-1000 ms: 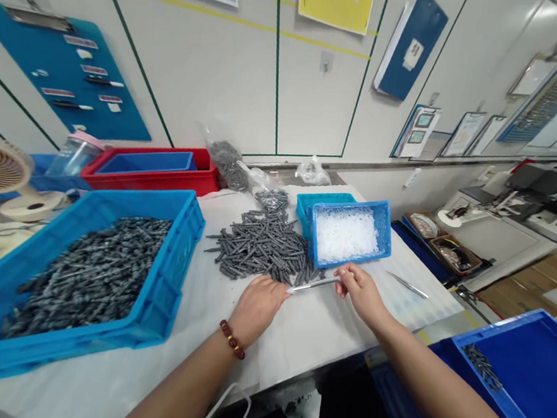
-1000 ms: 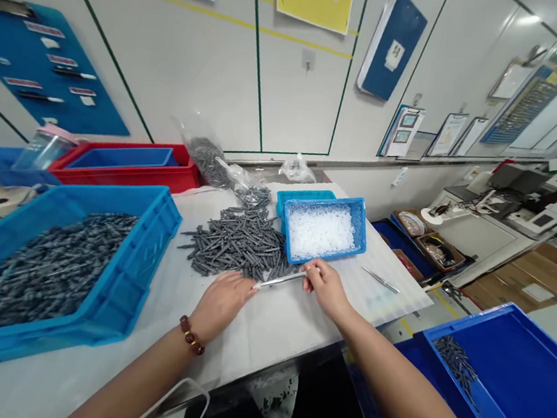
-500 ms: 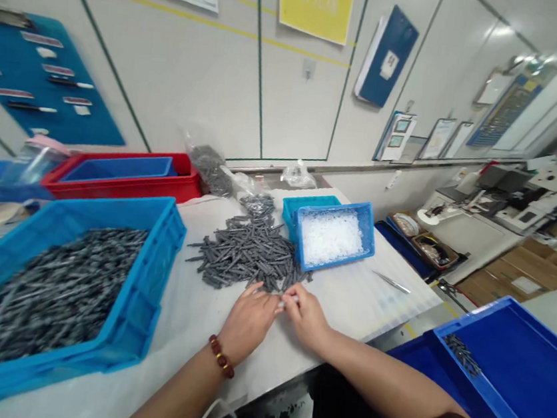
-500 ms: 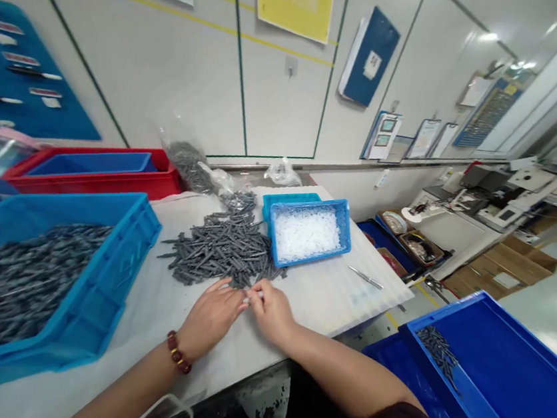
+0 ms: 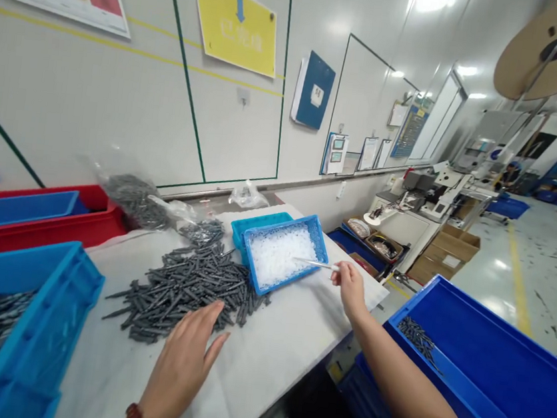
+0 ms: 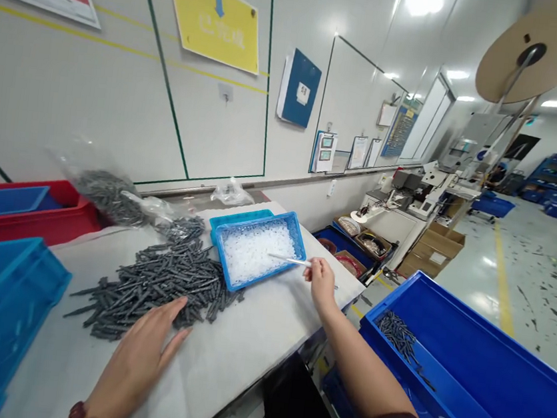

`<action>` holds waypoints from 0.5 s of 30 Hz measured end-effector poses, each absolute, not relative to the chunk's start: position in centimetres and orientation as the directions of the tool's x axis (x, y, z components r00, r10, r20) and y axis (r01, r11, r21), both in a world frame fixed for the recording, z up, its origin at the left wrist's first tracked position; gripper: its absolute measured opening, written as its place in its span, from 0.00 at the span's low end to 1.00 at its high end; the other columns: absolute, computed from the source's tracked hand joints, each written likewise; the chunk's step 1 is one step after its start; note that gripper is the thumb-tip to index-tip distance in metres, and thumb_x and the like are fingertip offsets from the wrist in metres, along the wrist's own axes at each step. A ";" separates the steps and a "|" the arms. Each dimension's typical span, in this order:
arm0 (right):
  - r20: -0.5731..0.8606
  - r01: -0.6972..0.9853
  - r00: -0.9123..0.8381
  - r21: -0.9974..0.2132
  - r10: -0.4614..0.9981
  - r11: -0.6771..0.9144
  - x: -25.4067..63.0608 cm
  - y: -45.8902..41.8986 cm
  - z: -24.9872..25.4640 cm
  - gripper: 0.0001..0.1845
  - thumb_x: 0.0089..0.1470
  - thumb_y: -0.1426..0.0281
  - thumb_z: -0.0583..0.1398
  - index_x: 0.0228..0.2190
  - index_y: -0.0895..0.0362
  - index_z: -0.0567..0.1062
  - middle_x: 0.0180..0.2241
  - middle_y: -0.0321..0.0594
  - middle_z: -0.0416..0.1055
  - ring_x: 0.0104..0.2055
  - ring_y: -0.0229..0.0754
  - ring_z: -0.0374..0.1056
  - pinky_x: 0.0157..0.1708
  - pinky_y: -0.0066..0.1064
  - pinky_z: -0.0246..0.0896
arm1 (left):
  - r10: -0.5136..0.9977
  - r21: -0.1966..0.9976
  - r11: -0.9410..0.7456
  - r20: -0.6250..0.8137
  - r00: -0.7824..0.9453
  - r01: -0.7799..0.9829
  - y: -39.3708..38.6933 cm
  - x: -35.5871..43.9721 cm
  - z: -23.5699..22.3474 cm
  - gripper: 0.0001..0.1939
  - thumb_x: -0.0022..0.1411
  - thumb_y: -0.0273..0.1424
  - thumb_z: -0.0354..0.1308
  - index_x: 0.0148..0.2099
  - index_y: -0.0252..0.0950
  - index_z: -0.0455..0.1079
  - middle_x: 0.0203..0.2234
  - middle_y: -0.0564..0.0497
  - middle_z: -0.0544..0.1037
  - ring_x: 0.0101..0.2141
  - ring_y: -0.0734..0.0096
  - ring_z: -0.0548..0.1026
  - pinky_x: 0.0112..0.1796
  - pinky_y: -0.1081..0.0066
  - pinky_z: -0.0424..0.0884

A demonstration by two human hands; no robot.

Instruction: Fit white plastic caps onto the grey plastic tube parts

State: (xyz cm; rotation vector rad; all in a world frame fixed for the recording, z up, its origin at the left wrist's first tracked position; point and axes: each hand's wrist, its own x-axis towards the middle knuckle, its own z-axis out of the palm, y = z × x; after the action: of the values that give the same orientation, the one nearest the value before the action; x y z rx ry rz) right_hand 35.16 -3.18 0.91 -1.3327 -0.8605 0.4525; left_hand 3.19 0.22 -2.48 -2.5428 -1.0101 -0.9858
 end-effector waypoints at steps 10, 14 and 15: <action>0.263 0.222 0.730 -0.964 0.630 0.145 39.2 -3.2 -1.4 0.20 0.45 0.51 0.55 0.25 0.57 0.67 0.16 0.34 0.65 0.19 0.37 0.59 0.21 0.28 0.54 | 0.561 0.048 -0.713 0.637 0.528 0.699 0.3 3.1 -2.3 0.23 0.65 0.41 0.40 0.57 0.33 0.55 0.45 0.41 0.72 0.45 0.57 0.71 0.44 0.58 0.69; 0.254 0.211 0.730 -0.967 0.635 0.144 39.2 -2.6 -1.7 0.21 0.45 0.51 0.55 0.24 0.57 0.67 0.16 0.34 0.65 0.19 0.37 0.60 0.22 0.28 0.54 | 0.580 0.070 -0.711 0.621 0.527 0.700 0.4 3.1 -2.6 0.23 0.65 0.40 0.40 0.56 0.33 0.56 0.45 0.41 0.72 0.45 0.57 0.71 0.45 0.57 0.68; 0.251 0.207 0.730 -0.968 0.636 0.145 39.2 -2.5 -1.7 0.21 0.45 0.51 0.55 0.25 0.57 0.67 0.16 0.34 0.65 0.19 0.37 0.60 0.22 0.28 0.55 | 0.580 0.074 -0.711 0.624 0.523 0.700 0.4 3.1 -2.6 0.23 0.65 0.40 0.40 0.56 0.33 0.56 0.45 0.41 0.72 0.45 0.57 0.71 0.45 0.57 0.68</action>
State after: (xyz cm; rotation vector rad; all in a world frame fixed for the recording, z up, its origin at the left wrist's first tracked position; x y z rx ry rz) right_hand 39.21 -2.46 -1.73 -1.4247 -0.7456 0.3543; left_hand 3.08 0.36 -2.61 -2.5747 -1.0943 -0.9499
